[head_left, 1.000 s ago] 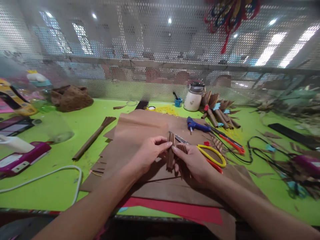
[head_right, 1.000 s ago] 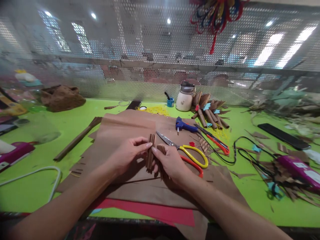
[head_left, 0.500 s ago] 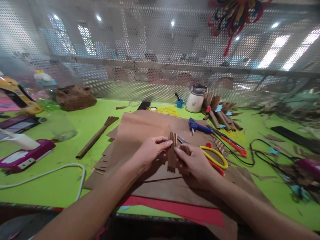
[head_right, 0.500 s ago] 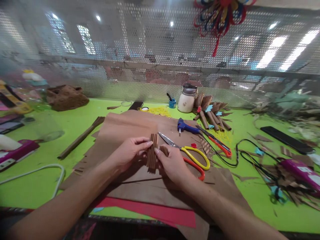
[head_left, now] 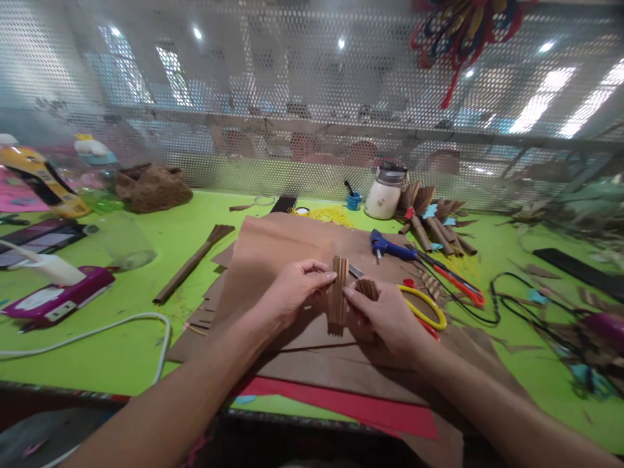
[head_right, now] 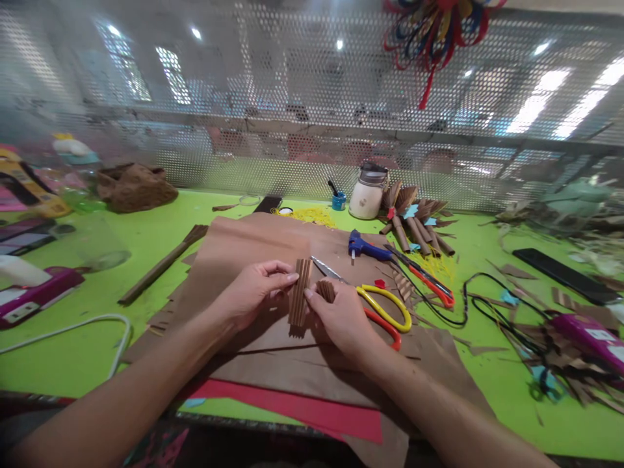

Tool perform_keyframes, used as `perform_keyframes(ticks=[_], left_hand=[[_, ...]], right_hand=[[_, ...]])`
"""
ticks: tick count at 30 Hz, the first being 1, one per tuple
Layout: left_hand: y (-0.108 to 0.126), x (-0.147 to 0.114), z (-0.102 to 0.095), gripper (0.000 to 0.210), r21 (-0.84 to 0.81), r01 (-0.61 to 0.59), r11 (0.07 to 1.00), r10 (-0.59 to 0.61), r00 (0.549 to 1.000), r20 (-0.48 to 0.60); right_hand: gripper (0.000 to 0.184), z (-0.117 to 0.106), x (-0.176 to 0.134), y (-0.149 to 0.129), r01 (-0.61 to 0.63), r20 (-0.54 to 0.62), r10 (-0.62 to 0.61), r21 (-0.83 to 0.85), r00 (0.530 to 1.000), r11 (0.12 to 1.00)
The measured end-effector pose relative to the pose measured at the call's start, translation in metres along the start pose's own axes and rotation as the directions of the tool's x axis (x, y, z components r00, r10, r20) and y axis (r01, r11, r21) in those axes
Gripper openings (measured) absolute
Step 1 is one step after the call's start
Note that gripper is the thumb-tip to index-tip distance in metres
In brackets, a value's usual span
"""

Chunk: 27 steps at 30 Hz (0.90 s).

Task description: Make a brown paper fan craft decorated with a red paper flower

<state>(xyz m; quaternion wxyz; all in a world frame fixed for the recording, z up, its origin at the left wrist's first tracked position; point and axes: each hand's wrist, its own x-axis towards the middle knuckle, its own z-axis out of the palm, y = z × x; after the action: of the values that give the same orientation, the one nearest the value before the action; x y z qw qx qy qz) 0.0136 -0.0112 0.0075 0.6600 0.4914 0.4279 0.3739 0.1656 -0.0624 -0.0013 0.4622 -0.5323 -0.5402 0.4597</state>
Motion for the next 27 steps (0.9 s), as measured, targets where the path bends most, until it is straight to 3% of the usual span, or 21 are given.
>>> perform_keyframes(ticks=[12, 27], left_hand=[[-0.0014, 0.0017, -0.0012, 0.023, -0.066, -0.022, 0.998, 0.025, 0.999, 0.035], [-0.0026, -0.0002, -0.0015, 0.029, 0.010, 0.045, 0.999, -0.046, 0.978, 0.205]], right_hand=[[0.028, 0.0007, -0.0009, 0.0010, -0.076, 0.058, 0.065, 0.203, 0.996, 0.976], [0.031, 0.0008, -0.0015, -0.0013, -0.085, 0.092, 0.067, 0.213, 0.994, 0.973]])
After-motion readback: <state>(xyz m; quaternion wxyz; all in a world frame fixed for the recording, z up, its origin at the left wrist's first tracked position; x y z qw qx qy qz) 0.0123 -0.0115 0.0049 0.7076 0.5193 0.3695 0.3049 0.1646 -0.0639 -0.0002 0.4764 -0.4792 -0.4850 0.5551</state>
